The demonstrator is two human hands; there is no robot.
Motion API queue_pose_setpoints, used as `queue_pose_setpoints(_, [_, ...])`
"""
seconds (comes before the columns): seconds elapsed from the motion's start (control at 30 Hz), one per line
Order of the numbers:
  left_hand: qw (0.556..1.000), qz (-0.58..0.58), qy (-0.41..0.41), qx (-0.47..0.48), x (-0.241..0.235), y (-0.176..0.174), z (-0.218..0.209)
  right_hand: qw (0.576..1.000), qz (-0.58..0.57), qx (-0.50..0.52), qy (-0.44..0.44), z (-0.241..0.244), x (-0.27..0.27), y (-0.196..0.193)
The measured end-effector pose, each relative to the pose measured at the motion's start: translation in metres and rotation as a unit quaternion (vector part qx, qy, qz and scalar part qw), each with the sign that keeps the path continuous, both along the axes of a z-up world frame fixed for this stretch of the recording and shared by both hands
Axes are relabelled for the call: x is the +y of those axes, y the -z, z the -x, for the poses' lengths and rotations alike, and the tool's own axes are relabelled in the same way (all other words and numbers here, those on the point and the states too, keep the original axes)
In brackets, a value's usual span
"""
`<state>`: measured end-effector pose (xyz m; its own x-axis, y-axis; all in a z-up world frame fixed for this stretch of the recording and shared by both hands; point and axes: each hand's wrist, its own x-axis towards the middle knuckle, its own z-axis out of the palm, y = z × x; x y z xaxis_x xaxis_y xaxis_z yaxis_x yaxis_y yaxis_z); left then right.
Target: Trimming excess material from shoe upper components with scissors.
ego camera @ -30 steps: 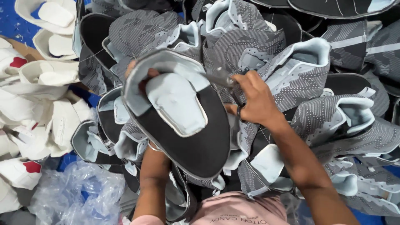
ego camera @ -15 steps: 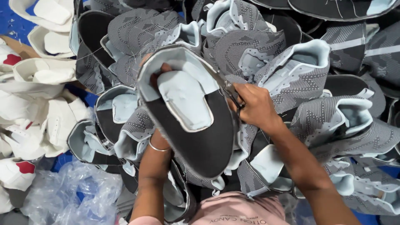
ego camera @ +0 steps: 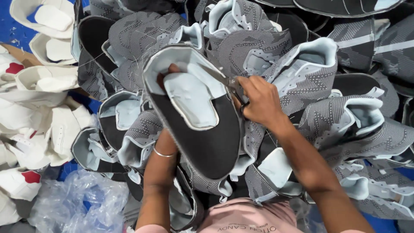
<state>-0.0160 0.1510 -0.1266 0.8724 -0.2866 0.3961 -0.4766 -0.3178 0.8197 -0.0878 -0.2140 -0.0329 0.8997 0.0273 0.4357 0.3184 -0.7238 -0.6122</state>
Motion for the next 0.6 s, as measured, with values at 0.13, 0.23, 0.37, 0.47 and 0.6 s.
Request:
queue_pose_setpoints(0.13, [1.000, -0.018, 0.004, 0.008, 0.002, 0.000, 0.000, 1.000, 0.004, -0.004, -0.010, 0.005, -0.003, 0.018])
queue_pose_setpoints(0.23, [0.999, -0.031, 0.008, 0.015, 0.000, 0.000, -0.001, 1.000, -0.018, 0.013, -0.010, 0.005, -0.009, 0.016])
queue_pose_setpoints(0.37, [0.999, -0.049, 0.004, 0.020, 0.005, -0.003, -0.002, 0.999, -0.035, 0.040, 0.005, -0.003, -0.014, -0.003])
queue_pose_setpoints(0.47, [0.998, -0.060, 0.004, 0.030, 0.009, 0.001, 0.002, 0.999, -0.024, 0.028, -0.012, 0.000, -0.017, 0.004])
queue_pose_setpoints(0.6, [0.996, -0.075, 0.000, 0.037, -0.022, -0.005, -0.007, 0.999, -0.027, 0.017, -0.034, -0.001, -0.016, -0.006])
